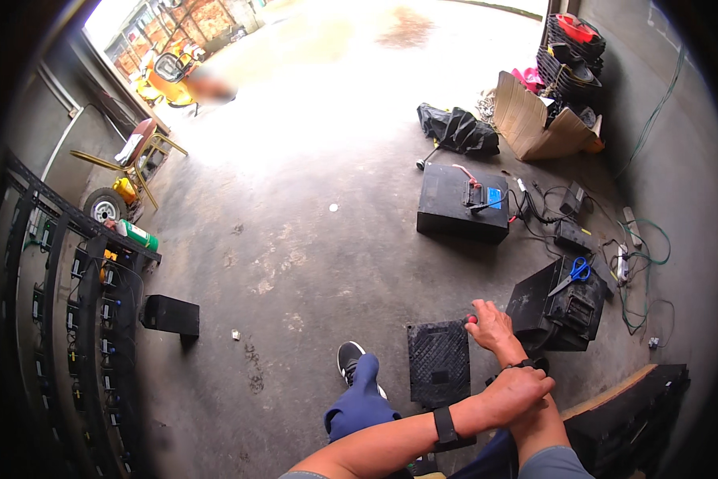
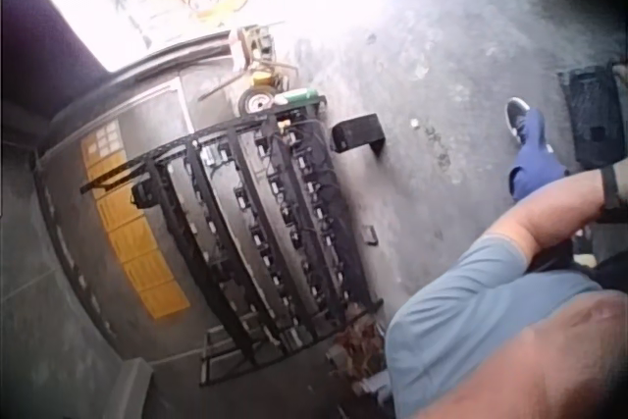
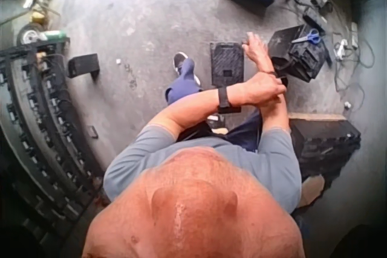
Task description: Repairing a small electronic battery pack case using a screwdriver.
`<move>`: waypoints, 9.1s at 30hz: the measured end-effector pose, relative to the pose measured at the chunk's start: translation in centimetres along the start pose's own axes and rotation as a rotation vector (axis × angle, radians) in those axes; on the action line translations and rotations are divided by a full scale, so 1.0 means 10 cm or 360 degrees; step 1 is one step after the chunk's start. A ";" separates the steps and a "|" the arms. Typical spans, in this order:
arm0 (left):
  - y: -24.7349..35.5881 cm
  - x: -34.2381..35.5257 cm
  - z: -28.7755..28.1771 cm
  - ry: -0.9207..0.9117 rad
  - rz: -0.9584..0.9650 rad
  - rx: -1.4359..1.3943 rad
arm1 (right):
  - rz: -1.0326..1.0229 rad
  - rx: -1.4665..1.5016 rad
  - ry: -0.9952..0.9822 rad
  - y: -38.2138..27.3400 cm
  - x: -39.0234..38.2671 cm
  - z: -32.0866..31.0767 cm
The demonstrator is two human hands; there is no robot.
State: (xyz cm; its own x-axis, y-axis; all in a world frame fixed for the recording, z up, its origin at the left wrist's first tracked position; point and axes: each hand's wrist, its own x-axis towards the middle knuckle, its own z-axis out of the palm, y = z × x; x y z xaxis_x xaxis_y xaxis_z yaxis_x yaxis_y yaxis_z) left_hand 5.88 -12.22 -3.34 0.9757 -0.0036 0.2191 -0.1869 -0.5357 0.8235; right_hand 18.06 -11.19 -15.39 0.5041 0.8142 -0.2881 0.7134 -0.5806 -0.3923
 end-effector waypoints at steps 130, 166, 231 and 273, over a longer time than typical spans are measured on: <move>-0.08 0.22 0.53 0.0299 -0.0075 0.0183 | 0.0014 -0.0120 -0.0169 0.27 0.15 0.17; -0.03 0.19 0.39 0.0234 -0.0008 0.0219 | -0.0413 -0.0017 0.0022 0.31 0.19 0.22; 0.06 0.07 0.03 0.0232 0.0019 0.0091 | -0.0282 -0.0051 0.0031 0.31 0.12 0.11; 0.12 0.24 0.45 0.0269 -0.0162 0.0404 | -0.0262 0.0007 -0.0116 0.41 0.10 0.16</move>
State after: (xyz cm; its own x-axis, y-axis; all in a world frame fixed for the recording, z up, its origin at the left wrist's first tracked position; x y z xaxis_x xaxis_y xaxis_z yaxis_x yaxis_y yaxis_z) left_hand 8.53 -16.66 -4.19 0.9511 0.1897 0.2439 -0.0342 -0.7198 0.6933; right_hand 20.75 -12.77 -18.66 0.3438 0.8956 -0.2824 0.7812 -0.4396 -0.4433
